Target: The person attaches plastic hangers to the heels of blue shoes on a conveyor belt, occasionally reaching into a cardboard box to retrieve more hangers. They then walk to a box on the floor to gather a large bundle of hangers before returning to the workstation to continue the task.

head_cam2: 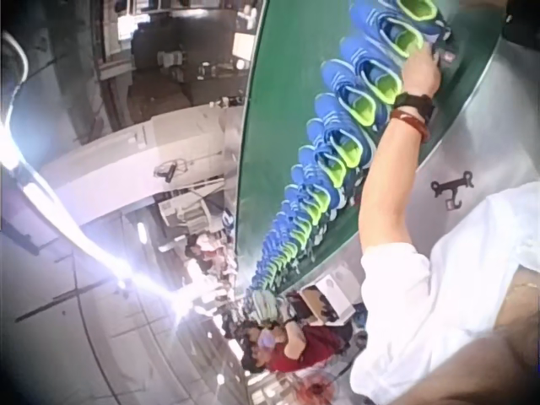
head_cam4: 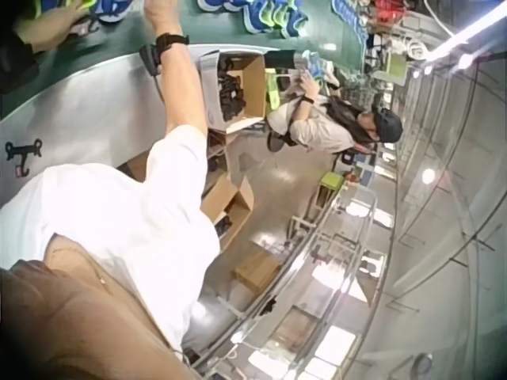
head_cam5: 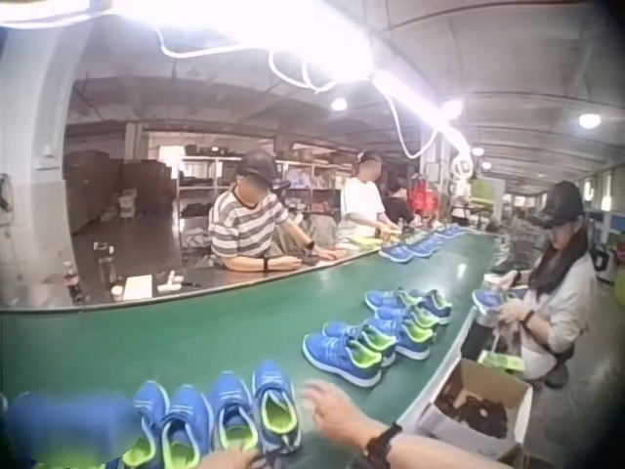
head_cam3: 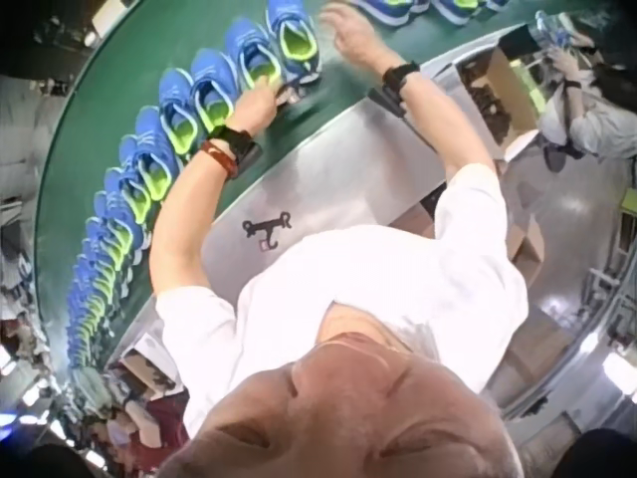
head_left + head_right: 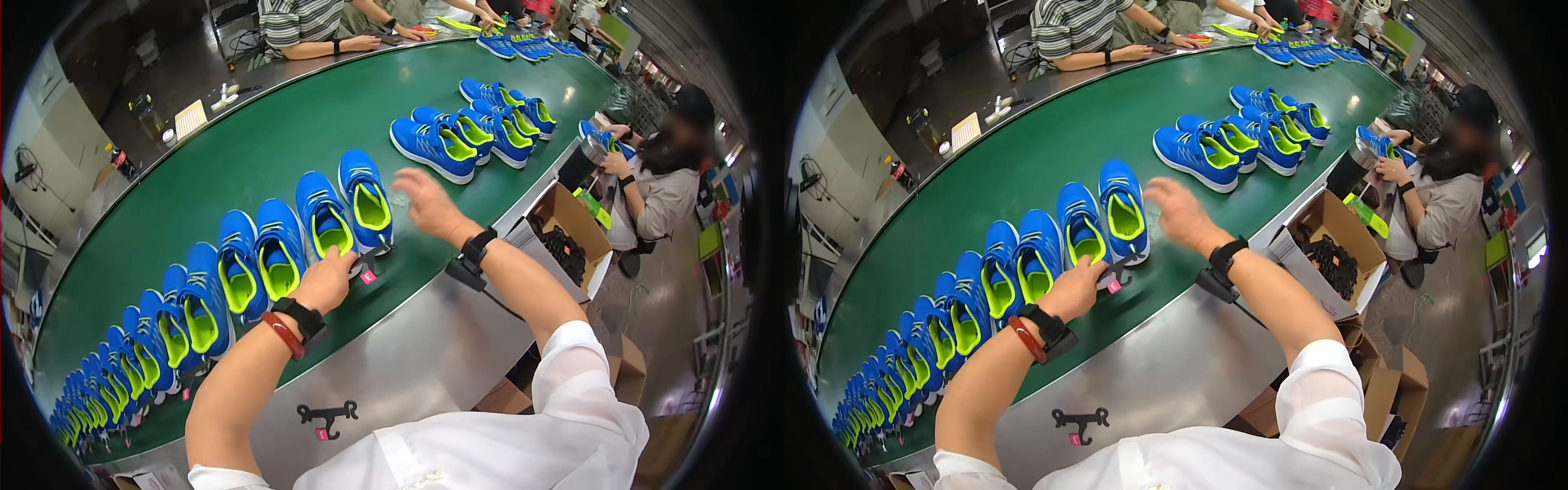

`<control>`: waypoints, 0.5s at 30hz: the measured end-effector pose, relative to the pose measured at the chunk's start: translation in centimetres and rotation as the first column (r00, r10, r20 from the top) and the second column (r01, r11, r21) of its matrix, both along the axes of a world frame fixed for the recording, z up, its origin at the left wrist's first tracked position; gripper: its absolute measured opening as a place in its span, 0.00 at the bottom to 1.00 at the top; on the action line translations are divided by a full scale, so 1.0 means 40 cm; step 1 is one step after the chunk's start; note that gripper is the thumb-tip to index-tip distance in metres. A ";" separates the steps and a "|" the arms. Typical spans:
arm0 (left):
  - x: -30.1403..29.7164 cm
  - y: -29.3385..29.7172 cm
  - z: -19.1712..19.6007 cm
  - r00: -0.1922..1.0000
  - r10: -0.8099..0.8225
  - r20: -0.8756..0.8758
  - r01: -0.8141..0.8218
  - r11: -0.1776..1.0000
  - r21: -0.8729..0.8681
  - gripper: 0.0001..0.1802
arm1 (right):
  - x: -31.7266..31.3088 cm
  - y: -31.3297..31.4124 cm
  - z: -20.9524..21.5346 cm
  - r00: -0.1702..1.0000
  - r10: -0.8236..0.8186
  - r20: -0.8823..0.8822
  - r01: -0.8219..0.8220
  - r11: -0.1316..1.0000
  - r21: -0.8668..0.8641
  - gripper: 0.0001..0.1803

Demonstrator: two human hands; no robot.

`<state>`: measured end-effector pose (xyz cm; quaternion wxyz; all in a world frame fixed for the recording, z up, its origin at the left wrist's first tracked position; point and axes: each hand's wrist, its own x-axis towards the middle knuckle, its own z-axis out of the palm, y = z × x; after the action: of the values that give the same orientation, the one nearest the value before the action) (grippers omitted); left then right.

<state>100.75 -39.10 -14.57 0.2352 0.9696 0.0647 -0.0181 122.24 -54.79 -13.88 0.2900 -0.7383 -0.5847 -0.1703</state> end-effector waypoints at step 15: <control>-0.027 0.004 -0.002 0.993 -0.053 -0.101 0.048 0.998 -0.050 0.15 | 0.379 -0.089 0.067 0.764 -0.587 0.268 0.542 0.357 -0.761 0.39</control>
<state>99.67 -38.93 -14.64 0.2543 0.9628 0.0517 -0.0752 137.41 -58.34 -11.19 -0.1385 -0.9434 -0.2983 0.0429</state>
